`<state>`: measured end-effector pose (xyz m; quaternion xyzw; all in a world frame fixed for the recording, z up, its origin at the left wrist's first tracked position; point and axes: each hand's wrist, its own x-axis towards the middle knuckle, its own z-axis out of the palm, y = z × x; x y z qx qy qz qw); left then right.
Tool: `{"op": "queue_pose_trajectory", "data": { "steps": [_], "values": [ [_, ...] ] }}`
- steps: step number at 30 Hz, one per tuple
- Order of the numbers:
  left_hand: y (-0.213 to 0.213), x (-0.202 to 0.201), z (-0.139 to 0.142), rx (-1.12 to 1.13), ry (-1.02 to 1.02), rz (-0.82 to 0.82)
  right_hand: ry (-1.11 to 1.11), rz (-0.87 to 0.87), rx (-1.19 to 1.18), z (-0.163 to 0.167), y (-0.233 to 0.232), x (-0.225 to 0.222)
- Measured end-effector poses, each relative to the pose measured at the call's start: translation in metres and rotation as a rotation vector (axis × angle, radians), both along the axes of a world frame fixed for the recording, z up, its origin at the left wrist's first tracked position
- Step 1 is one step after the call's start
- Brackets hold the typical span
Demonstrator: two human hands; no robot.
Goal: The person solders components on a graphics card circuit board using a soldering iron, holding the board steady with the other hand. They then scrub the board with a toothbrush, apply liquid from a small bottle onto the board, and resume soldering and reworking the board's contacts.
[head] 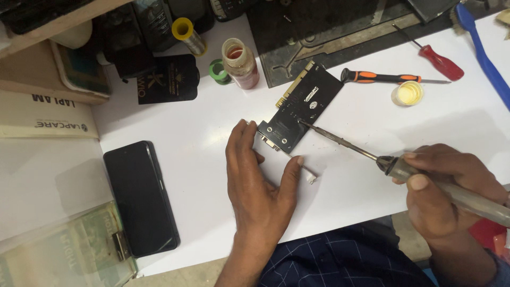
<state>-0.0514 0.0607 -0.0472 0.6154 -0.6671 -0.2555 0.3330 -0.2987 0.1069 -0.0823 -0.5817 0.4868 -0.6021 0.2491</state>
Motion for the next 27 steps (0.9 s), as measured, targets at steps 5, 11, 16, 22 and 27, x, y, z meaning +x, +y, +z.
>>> {"op": "queue_pose_trajectory", "data": {
  "steps": [5,11,16,22,27],
  "values": [
    [0.0002,0.0001,0.0,0.01,0.007,0.004,0.069,-0.002,0.011,0.0039,-0.0027,-0.0011],
    [0.0,-0.0005,0.0011,0.005,0.008,0.007,0.089,-0.004,-0.003,0.0067,-0.0053,0.0003],
    [0.0,-0.0005,0.0022,0.005,0.007,0.004,0.085,-0.009,0.007,0.0071,-0.0038,0.0005],
    [-0.0009,-0.0012,0.0025,0.055,0.019,0.018,0.092,-0.021,0.038,0.0078,-0.0029,-0.0005],
    [-0.0011,-0.0013,0.0018,0.017,0.018,0.014,0.098,-0.018,0.025,0.0063,-0.0033,-0.0004]
  ]
}}
